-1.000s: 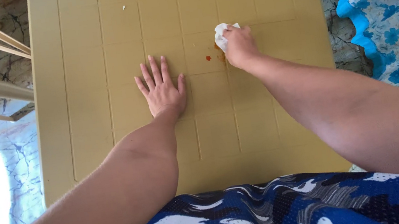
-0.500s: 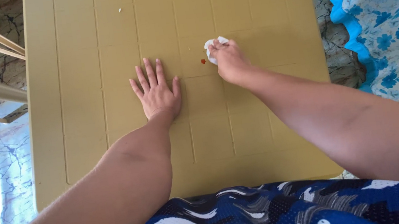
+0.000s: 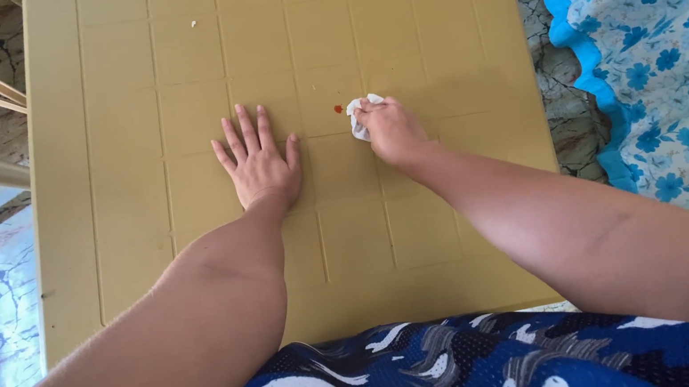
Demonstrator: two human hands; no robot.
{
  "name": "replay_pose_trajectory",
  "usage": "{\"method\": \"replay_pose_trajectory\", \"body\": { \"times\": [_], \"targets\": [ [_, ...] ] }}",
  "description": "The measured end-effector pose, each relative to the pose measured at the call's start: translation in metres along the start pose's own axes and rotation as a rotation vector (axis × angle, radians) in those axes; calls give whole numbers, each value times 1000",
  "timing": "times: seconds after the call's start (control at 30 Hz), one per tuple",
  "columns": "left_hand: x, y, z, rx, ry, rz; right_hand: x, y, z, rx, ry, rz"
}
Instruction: Wiping a plastic dining table with a wet cloth and clearing items.
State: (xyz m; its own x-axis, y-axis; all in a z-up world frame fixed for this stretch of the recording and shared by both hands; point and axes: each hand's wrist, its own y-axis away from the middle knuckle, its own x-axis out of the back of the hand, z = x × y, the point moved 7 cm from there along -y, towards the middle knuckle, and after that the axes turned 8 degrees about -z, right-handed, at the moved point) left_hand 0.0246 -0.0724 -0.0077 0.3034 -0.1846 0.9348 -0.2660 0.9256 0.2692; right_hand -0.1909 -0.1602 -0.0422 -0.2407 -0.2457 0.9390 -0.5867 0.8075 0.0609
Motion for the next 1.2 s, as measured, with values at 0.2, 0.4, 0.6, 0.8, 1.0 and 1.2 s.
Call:
{"method": "replay_pose_trajectory", "body": {
  "times": [0.2, 0.4, 0.6, 0.8, 1.0, 1.2],
  "targets": [
    [1, -2, 2, 6, -22, -10, 23, 17, -16, -92, -61, -60],
    [-3, -4, -1, 20, -34, -4, 41, -5, 0, -302, -469, 27],
    [-3, -3, -3, 26, -39, 13, 35, -69, 13, -271, -578, 92],
    [-2, -5, -4, 21, -6, 8, 44, -85, 13, -161, -327, 196],
    [-1, -3, -4, 23, -5, 6, 32, -90, 2, -141, -169, 105],
    [1, -3, -1, 17, 3, 9, 29, -87, -19, 37, -16, 81]
  ]
}}
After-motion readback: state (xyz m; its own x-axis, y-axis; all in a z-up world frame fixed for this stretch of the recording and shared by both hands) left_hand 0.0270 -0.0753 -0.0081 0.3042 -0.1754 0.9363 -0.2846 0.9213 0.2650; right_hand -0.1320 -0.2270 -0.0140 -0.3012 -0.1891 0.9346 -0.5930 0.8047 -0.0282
